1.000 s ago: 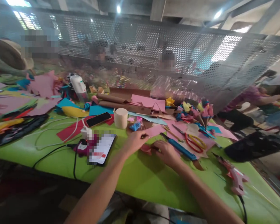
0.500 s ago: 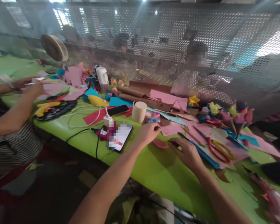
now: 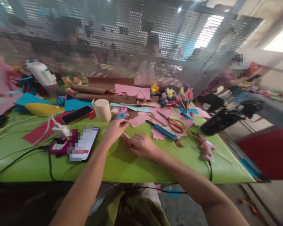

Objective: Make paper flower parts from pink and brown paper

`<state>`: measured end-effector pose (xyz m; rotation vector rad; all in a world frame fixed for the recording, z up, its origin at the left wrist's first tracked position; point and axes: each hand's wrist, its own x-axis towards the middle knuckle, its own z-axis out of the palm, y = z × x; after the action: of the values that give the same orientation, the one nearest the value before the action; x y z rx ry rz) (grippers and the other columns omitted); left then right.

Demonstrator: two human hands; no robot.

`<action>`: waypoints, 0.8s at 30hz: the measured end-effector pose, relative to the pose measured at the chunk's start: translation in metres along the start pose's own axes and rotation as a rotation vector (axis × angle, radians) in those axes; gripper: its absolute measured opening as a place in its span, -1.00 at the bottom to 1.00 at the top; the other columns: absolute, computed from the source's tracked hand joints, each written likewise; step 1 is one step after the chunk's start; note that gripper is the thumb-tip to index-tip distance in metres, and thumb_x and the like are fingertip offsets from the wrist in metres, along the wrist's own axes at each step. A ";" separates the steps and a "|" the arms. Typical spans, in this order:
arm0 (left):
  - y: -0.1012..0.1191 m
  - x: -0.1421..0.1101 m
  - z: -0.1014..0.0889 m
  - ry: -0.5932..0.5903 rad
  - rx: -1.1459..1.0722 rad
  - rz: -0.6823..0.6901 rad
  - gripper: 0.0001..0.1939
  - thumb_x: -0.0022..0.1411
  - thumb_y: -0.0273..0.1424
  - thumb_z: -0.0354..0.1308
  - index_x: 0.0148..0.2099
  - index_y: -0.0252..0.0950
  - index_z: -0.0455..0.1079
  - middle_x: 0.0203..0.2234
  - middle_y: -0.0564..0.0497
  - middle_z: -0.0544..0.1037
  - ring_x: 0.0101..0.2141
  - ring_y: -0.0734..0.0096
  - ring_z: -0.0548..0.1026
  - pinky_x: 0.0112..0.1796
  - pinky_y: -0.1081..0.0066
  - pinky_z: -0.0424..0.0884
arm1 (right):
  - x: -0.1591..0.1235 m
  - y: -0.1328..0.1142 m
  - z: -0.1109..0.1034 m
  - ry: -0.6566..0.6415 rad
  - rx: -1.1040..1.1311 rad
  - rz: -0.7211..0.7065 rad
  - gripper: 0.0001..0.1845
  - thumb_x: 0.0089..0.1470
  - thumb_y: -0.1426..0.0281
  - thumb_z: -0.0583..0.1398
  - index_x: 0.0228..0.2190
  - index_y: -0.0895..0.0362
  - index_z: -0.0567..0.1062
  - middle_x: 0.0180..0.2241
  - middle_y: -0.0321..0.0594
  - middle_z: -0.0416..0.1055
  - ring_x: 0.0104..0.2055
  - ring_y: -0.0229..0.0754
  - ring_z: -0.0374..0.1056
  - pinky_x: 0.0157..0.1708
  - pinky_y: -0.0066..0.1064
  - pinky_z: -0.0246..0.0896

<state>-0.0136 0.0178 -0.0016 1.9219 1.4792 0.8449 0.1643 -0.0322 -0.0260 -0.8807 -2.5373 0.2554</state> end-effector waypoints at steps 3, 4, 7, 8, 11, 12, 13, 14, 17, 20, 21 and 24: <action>0.000 0.001 -0.001 -0.022 -0.011 -0.001 -0.71 0.21 -0.19 0.05 -0.23 -0.25 0.49 -0.25 -0.06 0.65 -0.23 0.20 0.59 -0.17 0.33 0.45 | 0.002 -0.004 -0.006 -0.030 -0.018 0.001 -0.86 0.17 0.32 0.22 -0.23 0.08 0.50 -0.31 -0.22 0.55 -0.27 -0.17 0.40 -0.27 -0.39 0.16; 0.000 0.001 -0.002 -0.020 -0.004 -0.006 -0.69 0.20 -0.16 0.05 -0.23 -0.24 0.49 -0.25 -0.07 0.65 -0.23 0.19 0.58 -0.16 0.32 0.45 | 0.002 -0.004 -0.007 -0.042 -0.020 0.010 -0.79 0.16 0.25 0.23 -0.20 0.09 0.49 -0.30 -0.21 0.55 -0.26 -0.15 0.40 -0.28 -0.38 0.16; 0.001 0.002 -0.003 -0.023 0.001 -0.020 -0.66 0.17 -0.11 0.04 -0.23 -0.24 0.48 -0.26 -0.07 0.64 -0.23 0.16 0.58 -0.17 0.31 0.45 | 0.004 -0.002 -0.006 -0.081 -0.073 0.056 -0.77 0.13 0.25 0.25 -0.19 0.10 0.49 -0.29 -0.20 0.53 -0.26 -0.13 0.38 -0.30 -0.36 0.14; 0.001 0.002 -0.004 -0.021 -0.001 -0.023 -0.66 0.16 -0.11 0.04 -0.24 -0.24 0.48 -0.27 -0.06 0.64 -0.24 0.16 0.57 -0.17 0.31 0.44 | 0.004 -0.002 -0.004 -0.086 -0.101 0.070 -0.81 0.14 0.31 0.24 -0.20 0.11 0.50 -0.30 -0.21 0.53 -0.27 -0.14 0.38 -0.31 -0.36 0.13; 0.002 0.002 -0.007 0.005 -0.001 -0.037 -0.67 0.15 -0.10 0.05 -0.27 -0.22 0.47 -0.35 -0.02 0.64 -0.30 0.18 0.57 -0.22 0.33 0.44 | 0.006 0.002 -0.001 -0.053 -0.160 0.092 -0.87 0.15 0.43 0.18 -0.24 0.12 0.51 -0.33 -0.21 0.54 -0.31 -0.15 0.38 -0.34 -0.36 0.12; 0.002 0.002 -0.008 0.017 -0.004 -0.041 -0.67 0.14 -0.10 0.05 -0.28 -0.21 0.47 -0.38 -0.01 0.63 -0.32 0.19 0.56 -0.24 0.34 0.44 | 0.006 0.004 -0.001 -0.024 -0.168 0.103 -0.88 0.16 0.43 0.17 -0.26 0.12 0.52 -0.35 -0.21 0.54 -0.32 -0.15 0.38 -0.35 -0.36 0.12; 0.002 0.002 -0.009 0.033 -0.012 -0.043 -0.67 0.14 -0.09 0.05 -0.28 -0.21 0.47 -0.39 0.00 0.63 -0.33 0.20 0.56 -0.25 0.34 0.44 | 0.006 0.006 -0.003 0.011 -0.172 0.117 -0.89 0.16 0.42 0.17 -0.30 0.13 0.52 -0.37 -0.20 0.54 -0.33 -0.16 0.38 -0.36 -0.37 0.11; 0.001 0.002 -0.009 0.054 -0.023 -0.042 -0.66 0.14 -0.08 0.05 -0.28 -0.21 0.47 -0.38 0.00 0.63 -0.32 0.20 0.56 -0.25 0.34 0.44 | 0.006 0.009 -0.005 0.053 -0.175 0.136 -0.90 0.16 0.41 0.18 -0.33 0.13 0.52 -0.39 -0.20 0.54 -0.34 -0.16 0.37 -0.36 -0.38 0.12; -0.002 0.002 -0.010 0.138 -0.063 -0.025 -0.63 0.14 -0.07 0.06 -0.25 -0.24 0.48 -0.30 -0.04 0.63 -0.26 0.18 0.56 -0.18 0.30 0.43 | 0.004 0.021 -0.019 0.205 -0.178 0.208 -0.89 0.16 0.40 0.20 -0.39 0.12 0.51 -0.42 -0.20 0.52 -0.36 -0.18 0.37 -0.33 -0.41 0.14; -0.003 0.001 -0.009 0.198 -0.103 -0.003 -0.64 0.16 -0.09 0.06 -0.26 -0.26 0.48 -0.29 -0.07 0.63 -0.24 0.16 0.55 -0.15 0.26 0.42 | -0.001 0.039 -0.035 0.342 -0.205 0.316 -0.90 0.16 0.43 0.18 -0.39 0.11 0.51 -0.38 -0.18 0.53 -0.32 -0.17 0.39 -0.30 -0.41 0.18; -0.003 0.001 -0.009 0.196 -0.124 0.009 -0.65 0.17 -0.10 0.06 -0.25 -0.26 0.48 -0.29 -0.07 0.63 -0.24 0.17 0.55 -0.15 0.27 0.43 | -0.003 0.046 -0.039 0.367 -0.232 0.357 -0.89 0.17 0.42 0.18 -0.38 0.10 0.51 -0.37 -0.16 0.54 -0.29 -0.15 0.40 -0.28 -0.40 0.19; 0.001 -0.002 -0.007 0.187 -0.164 0.026 -0.68 0.19 -0.16 0.06 -0.27 -0.27 0.49 -0.33 -0.07 0.64 -0.28 0.20 0.56 -0.19 0.30 0.44 | -0.009 0.065 -0.046 0.379 -0.369 0.514 -0.85 0.19 0.39 0.16 -0.39 0.09 0.52 -0.39 -0.15 0.54 -0.29 -0.12 0.42 -0.30 -0.40 0.19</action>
<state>-0.0186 0.0161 0.0030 1.7845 1.4442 1.1479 0.2273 0.0140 -0.0089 -1.5558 -2.0007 -0.2205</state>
